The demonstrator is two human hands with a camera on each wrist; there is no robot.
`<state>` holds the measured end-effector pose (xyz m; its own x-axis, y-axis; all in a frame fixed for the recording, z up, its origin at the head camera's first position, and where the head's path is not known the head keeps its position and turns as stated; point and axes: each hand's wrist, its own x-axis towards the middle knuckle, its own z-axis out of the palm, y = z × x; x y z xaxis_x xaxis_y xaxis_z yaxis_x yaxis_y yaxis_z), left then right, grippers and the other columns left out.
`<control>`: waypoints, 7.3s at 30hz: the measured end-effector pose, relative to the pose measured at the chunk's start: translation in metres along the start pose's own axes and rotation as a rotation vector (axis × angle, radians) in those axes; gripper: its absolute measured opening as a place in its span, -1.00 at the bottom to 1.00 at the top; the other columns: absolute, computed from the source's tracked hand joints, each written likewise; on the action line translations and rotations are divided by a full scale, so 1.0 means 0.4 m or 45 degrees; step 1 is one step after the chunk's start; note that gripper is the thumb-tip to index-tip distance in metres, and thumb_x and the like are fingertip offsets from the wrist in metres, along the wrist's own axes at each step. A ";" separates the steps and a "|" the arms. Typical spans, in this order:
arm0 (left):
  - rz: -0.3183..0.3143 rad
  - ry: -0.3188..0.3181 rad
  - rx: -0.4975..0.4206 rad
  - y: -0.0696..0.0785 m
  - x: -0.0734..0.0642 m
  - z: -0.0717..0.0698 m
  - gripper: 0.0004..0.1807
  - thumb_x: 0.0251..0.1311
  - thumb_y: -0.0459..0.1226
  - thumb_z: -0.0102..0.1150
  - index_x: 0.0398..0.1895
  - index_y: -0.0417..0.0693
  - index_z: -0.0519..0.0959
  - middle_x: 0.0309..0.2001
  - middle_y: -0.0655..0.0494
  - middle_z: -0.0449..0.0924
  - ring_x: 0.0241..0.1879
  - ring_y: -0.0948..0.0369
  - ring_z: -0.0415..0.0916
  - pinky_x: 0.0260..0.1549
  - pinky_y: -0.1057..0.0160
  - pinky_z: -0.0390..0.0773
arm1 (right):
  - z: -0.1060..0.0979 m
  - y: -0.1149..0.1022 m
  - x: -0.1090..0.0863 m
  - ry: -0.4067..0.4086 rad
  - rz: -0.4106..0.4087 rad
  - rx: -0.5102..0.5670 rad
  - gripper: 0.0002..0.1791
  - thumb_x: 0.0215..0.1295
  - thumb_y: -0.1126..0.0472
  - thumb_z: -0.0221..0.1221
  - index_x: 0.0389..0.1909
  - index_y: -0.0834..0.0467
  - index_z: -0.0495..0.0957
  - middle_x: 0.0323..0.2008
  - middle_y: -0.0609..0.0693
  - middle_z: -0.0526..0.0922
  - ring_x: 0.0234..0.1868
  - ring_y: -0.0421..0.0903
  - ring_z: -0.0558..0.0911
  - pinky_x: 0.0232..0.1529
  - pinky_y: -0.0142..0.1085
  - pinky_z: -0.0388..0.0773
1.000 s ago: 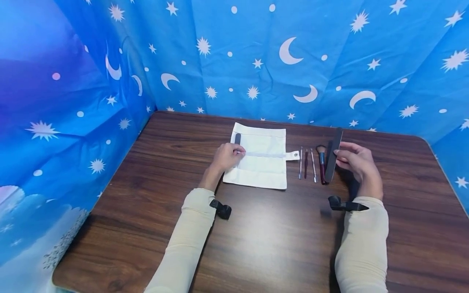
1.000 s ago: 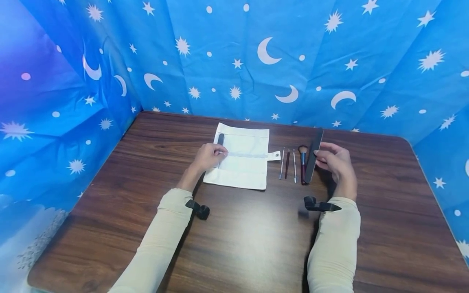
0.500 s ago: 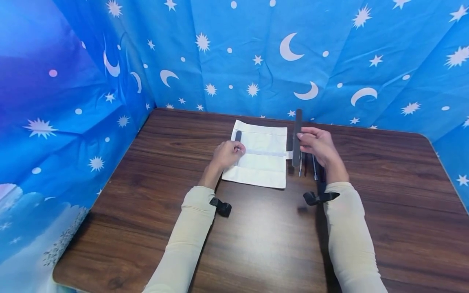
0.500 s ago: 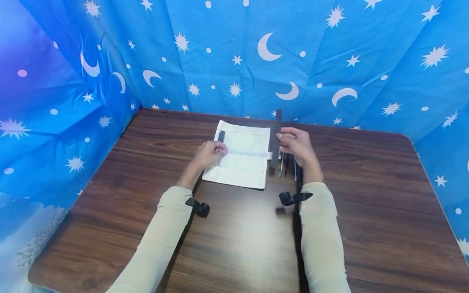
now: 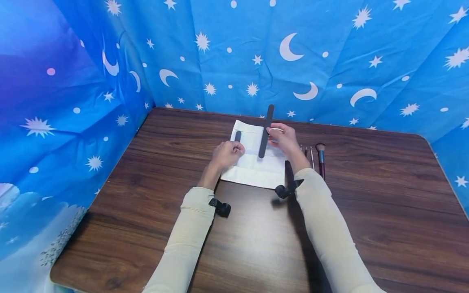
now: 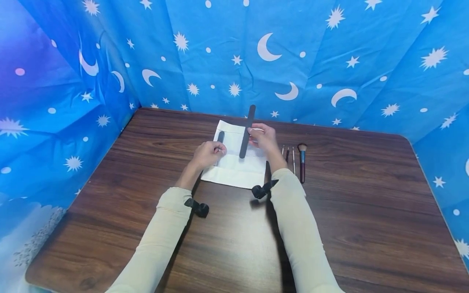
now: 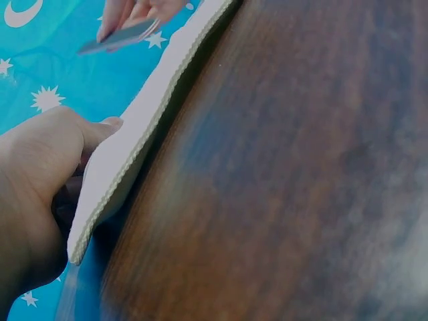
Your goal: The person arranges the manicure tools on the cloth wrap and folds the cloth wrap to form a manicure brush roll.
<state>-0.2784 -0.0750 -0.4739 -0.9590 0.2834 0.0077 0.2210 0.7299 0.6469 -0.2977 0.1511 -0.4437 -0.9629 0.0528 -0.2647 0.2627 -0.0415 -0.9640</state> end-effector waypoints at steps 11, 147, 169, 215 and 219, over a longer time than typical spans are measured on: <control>-0.009 0.020 0.033 0.002 0.003 -0.001 -0.85 0.40 -0.14 0.18 -0.17 0.09 0.71 -0.54 0.26 0.39 -0.45 0.22 0.35 -0.25 0.23 0.28 | 0.069 0.020 0.046 0.054 -0.018 0.251 -0.62 0.45 0.38 0.12 0.24 0.28 0.44 -0.36 -0.21 0.67 -0.34 -0.31 0.64 -0.33 -0.52 0.62; 0.143 0.026 0.207 0.037 0.020 0.041 -0.80 0.40 0.00 0.18 -0.12 0.28 0.77 -0.65 0.35 0.40 -0.54 0.30 0.33 -0.35 0.28 0.24 | -0.366 -0.019 -0.121 0.190 -0.234 -0.377 -0.70 0.56 0.14 0.03 0.04 0.27 0.55 -0.55 -0.40 0.62 -0.52 -0.42 0.60 -0.38 -0.54 0.57; 0.097 0.030 0.210 0.043 0.021 0.045 -0.82 0.38 -0.02 0.21 -0.14 0.25 0.76 -0.64 0.33 0.34 -0.51 0.26 0.29 -0.27 0.24 0.26 | -0.378 -0.004 -0.128 0.080 0.168 -1.016 -0.56 0.41 0.09 0.23 -0.02 0.44 0.59 -0.50 -0.09 0.70 -0.47 -0.27 0.65 -0.32 -0.35 0.69; -0.002 0.008 0.236 0.078 0.051 0.048 -0.85 0.40 -0.03 0.18 -0.22 0.23 0.72 -0.58 0.33 0.40 -0.44 0.25 0.39 -0.12 0.13 0.39 | -0.159 -0.046 -0.004 -0.285 -0.049 0.254 -0.93 0.52 0.24 0.09 -0.12 0.09 0.55 -0.29 -0.16 0.68 -0.33 -0.26 0.62 -0.25 -0.49 0.60; -0.011 0.000 0.242 0.082 0.053 0.050 -0.85 0.40 -0.04 0.19 -0.23 0.23 0.72 -0.58 0.33 0.43 -0.40 0.25 0.42 -0.10 0.12 0.41 | -0.113 -0.030 0.026 -0.236 -0.032 0.183 -0.81 0.53 0.25 0.07 0.05 0.18 0.53 -0.23 -0.15 0.60 -0.29 -0.28 0.60 -0.19 -0.53 0.61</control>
<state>-0.2880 -0.0327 -0.4680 -0.9609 0.2768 0.0030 0.2426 0.8366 0.4912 -0.3083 0.1972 -0.4359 -0.9674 -0.1280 -0.2186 0.2399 -0.1852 -0.9530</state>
